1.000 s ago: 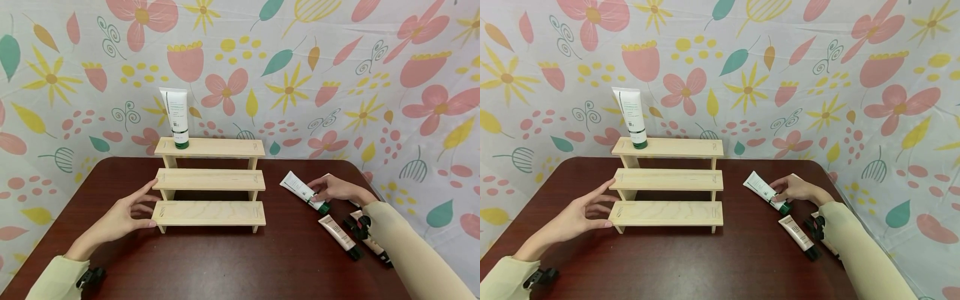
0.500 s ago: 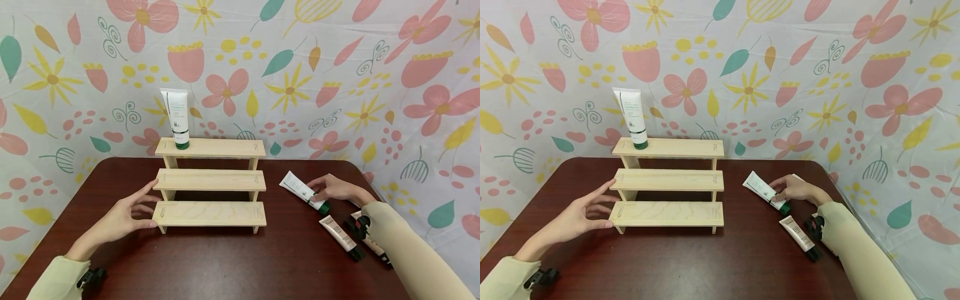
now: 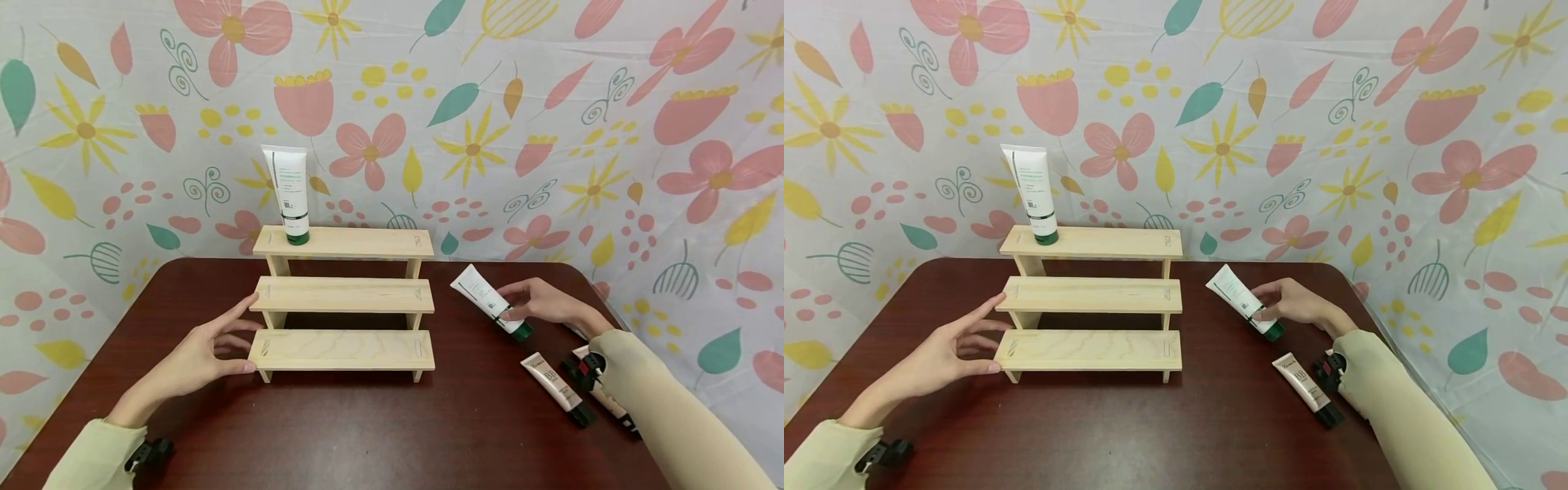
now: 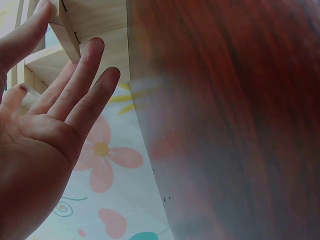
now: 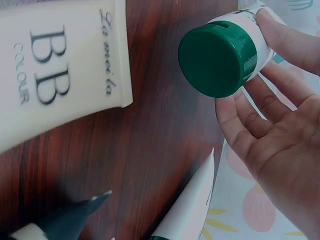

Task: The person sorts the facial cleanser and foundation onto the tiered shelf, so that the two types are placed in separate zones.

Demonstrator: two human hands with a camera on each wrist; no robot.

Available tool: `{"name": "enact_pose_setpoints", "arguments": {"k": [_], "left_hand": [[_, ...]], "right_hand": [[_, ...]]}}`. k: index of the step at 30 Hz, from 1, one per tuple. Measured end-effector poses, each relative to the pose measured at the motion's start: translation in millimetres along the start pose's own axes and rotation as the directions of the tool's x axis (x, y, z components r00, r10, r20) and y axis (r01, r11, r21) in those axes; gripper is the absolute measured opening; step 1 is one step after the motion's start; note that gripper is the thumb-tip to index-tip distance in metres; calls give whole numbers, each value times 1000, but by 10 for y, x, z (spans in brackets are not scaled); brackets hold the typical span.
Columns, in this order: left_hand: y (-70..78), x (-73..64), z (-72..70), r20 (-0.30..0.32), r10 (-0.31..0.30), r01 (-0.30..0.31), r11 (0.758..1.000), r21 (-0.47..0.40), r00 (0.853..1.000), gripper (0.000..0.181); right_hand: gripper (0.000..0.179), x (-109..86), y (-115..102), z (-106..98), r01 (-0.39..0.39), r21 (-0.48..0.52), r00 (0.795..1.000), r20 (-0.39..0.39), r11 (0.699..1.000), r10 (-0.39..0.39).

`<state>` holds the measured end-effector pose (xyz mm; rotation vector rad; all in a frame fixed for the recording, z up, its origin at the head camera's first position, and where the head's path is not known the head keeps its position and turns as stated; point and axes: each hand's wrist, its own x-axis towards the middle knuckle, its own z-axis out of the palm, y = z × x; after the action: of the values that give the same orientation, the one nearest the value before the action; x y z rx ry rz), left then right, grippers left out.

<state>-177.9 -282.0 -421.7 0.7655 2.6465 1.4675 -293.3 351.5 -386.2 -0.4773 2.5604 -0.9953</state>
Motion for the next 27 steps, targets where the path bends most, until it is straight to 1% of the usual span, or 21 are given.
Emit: {"name": "enact_pose_setpoints", "arguments": {"k": [4, 5, 9, 12, 15, 18, 25, 27], "left_hand": [[-7, 0, -1, 1, 11, -11, 1000, -2, 1000, 110], [-9, 1, -2, 1, 13, -13, 1000, -1, 1000, 110], [-19, 12, -6, 1, 17, -17, 1000, -1, 1000, 110], [-24, 14, -6, 1, 13, -13, 1000, 1, 1000, 110], [-25, 10, -3, 2, 12, -12, 1000, 2, 1000, 110], [-24, 5, -1, 1, 7, -7, 1000, 1, 1000, 110], [-26, -1, 0, 0, 1, -1, 1000, 5, 1000, 110], [-25, -4, 2, -1, 2, -2, 1000, 4, 1000, 110]], "right_hand": [[63, -16, -38, 9, -13, -31, 999, -38, 999, 12], [62, -23, -47, 16, -22, -24, 999, -47, 999, 21], [59, -45, -69, 41, -14, -10, 998, -59, 1000, 13], [58, -60, -97, 60, 2, 10, 998, -59, 1000, -2], [60, -76, -132, 75, 10, 30, 997, -76, 999, -8], [61, -90, -185, 88, 27, 30, 994, -107, 999, -23], [53, -110, -346, 113, 80, 47, 982, -175, 996, -71], [52, -118, -405, 113, 86, 54, 978, -197, 995, -74]]}}
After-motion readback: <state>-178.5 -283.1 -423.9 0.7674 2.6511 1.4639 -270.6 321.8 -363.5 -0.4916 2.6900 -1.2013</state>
